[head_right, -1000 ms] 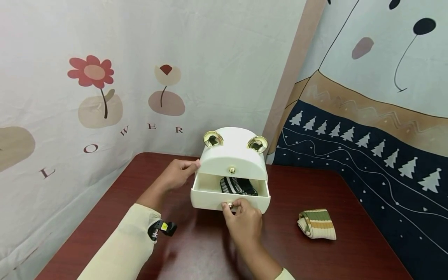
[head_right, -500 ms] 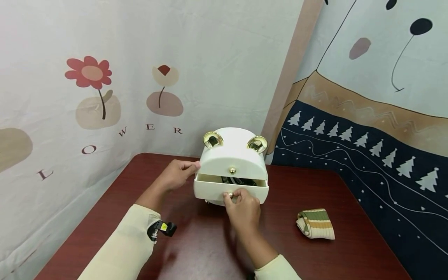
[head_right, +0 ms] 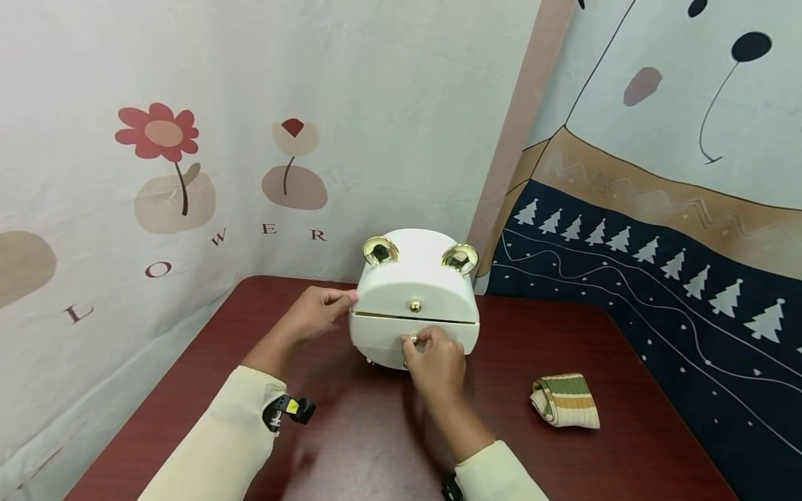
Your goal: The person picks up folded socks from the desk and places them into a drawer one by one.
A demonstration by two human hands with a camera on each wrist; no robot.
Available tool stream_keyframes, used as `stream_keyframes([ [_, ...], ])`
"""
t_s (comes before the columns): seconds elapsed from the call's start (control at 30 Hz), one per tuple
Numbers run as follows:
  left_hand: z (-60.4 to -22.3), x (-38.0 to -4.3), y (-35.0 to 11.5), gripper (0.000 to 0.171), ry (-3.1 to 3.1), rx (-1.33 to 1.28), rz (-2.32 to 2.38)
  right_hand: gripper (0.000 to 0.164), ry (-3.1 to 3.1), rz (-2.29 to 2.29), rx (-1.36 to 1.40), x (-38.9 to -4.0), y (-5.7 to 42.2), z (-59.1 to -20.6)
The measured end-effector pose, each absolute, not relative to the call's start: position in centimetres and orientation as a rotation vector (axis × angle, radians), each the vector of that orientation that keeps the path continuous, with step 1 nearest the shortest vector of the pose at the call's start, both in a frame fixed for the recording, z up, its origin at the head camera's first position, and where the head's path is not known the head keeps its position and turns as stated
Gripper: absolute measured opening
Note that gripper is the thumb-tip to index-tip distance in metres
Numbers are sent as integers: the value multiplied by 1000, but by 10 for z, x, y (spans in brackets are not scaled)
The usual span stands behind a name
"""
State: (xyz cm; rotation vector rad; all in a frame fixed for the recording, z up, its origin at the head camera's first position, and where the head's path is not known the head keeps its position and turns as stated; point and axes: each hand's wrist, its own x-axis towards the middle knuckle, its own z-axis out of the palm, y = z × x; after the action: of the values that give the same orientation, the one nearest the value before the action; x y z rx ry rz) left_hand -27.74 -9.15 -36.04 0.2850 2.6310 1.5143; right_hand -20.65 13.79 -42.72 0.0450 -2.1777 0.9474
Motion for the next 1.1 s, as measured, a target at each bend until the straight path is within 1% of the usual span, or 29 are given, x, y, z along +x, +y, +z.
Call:
stream_keyframes([
  [0.5,-365,-280,-91,41,2646,320,1499,24,-2229,937,25,-213,139,-423],
  [0.67,-366,-279,-92,44,2635,382,1528,24,-2230,944,21,-213,139,-423],
  [0.77,-366,-278,-91,51,2638,418,1541,25,-2236,941,25,-212,139,-423],
  [1.0,-366,-276,-88,80,2583,450,1622,30,-2284,910,-2,-209,141,-425],
  [1.1,-368,-276,-87,89,2532,454,1654,31,-2340,895,-26,-206,142,-426],
])
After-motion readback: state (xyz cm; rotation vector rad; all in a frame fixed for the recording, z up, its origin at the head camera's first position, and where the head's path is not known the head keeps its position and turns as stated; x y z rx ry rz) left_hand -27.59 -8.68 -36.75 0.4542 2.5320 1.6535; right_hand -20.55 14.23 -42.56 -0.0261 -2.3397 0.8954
